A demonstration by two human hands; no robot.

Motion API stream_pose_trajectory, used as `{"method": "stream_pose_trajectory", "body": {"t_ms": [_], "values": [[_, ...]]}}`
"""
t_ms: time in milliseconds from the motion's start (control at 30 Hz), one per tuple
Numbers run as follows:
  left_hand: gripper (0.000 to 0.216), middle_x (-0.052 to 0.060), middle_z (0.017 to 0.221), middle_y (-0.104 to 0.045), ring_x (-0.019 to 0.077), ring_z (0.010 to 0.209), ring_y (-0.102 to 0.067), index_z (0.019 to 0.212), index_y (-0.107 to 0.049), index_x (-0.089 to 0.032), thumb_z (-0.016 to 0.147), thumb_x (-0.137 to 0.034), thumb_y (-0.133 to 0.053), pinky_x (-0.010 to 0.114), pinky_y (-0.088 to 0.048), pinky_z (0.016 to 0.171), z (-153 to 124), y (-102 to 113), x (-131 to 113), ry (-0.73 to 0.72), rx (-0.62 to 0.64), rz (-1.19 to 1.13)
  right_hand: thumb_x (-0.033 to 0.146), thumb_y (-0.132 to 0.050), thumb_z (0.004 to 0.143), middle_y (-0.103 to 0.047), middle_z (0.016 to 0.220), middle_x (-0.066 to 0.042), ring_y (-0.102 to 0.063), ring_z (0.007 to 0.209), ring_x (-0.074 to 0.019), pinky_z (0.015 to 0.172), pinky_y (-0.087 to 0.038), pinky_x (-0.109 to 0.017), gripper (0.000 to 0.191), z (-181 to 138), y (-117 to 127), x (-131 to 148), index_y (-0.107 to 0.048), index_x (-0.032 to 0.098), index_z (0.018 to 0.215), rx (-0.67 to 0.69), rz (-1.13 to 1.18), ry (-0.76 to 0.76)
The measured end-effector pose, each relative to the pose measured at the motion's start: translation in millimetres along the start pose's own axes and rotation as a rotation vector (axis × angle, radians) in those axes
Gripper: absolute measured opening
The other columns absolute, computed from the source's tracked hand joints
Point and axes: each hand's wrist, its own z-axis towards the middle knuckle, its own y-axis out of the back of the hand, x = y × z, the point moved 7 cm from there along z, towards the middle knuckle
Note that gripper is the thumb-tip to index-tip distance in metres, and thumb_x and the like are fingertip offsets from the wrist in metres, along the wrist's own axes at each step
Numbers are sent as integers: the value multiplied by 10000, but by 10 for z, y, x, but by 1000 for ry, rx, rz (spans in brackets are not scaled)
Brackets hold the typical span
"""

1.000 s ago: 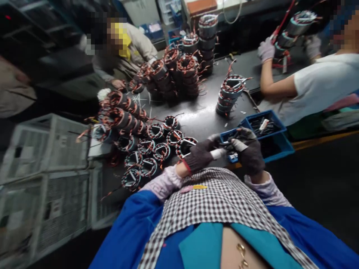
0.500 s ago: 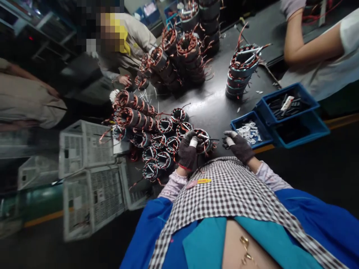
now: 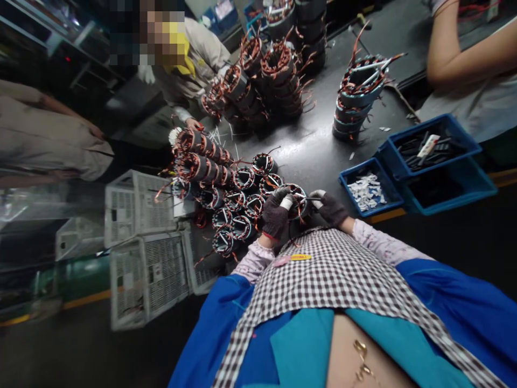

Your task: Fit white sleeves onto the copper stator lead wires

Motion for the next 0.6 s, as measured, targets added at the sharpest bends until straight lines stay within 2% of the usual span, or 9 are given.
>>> {"method": "stream_pose_trajectory", "body": {"t_ms": [100, 133, 200, 267, 300, 367, 467, 533, 600], "values": [[182, 65, 986, -833, 220, 897, -779, 935, -818, -219, 797, -307, -896, 419, -645, 911, 37, -3, -44, -14, 56, -2, 288, -639, 951, -799, 978, -75, -740, 945, -240, 920, -610, -377, 148, 97, 98, 60, -742, 227, 1037, 107, -145, 40], [218, 68, 988, -835, 219, 890, -779, 947, -824, -214, 783, -330, -909, 410, -646, 895, 43, 1, -58, -5, 72, -16, 298, -648, 951, -806, 1023, -85, -744, 987, -252, 961, -606, -400, 160, 96, 213, 101, -750, 229, 1053, 80, -162, 58], [273, 74, 1004, -841, 222, 879, -778, 975, -840, -217, 775, -384, -922, 398, -648, 857, 33, 8, -99, 9, 87, -38, 350, -632, 975, -802, 1157, -106, -744, 1074, -272, 1024, -597, -450, 251, 37, 530, 244, -747, 234, 1165, -83, -116, 101], [276, 78, 1036, -844, 238, 907, -776, 977, -853, -237, 783, -420, -922, 416, -650, 868, -6, -10, -172, -11, 78, -35, 426, -614, 1001, -789, 1216, -115, -751, 1077, -272, 1008, -614, -469, 417, -77, 793, 480, -679, 229, 1363, -221, 9, 159], [269, 77, 1052, -844, 253, 940, -775, 968, -857, -248, 782, -429, -924, 437, -650, 901, -35, -44, -218, -31, 83, -22, 458, -629, 998, -792, 1195, -108, -758, 1039, -264, 971, -629, -459, 496, -131, 855, 636, -636, 225, 1436, -225, 68, 199], [255, 61, 1052, -842, 286, 996, -772, 927, -854, -277, 757, -447, -938, 486, -641, 967, -98, -157, -297, -55, 123, -1, 487, -704, 961, -802, 1102, -79, -764, 962, -244, 907, -646, -419, 543, -212, 841, 1000, -643, 229, 1434, -101, 127, 307], [228, 26, 1027, -833, 298, 995, -772, 890, -835, -341, 745, -486, -934, 497, -641, 977, -134, -269, -340, -25, 183, 15, 477, -772, 925, -805, 994, -57, -758, 907, -219, 865, -644, -368, 315, -286, 812, 1351, -769, 235, 1127, 62, 154, 407], [231, 13, 1037, -825, 284, 980, -772, 940, -814, -374, 781, -519, -899, 475, -647, 952, -70, -164, -333, -22, 115, 26, 480, -765, 938, -803, 959, -59, -747, 844, -203, 800, -641, -348, 274, -270, 934, 1249, -763, 227, 1040, -7, 240, 335], [321, 17, 1071, -818, 284, 1052, -764, 1056, -783, -366, 801, -537, -878, 468, -630, 999, 43, 84, -316, -89, -56, 60, 461, -772, 924, -793, 912, -53, -725, 764, -184, 710, -620, -314, 285, -236, 1033, 903, -739, 216, 1064, -109, 337, 191]]}}
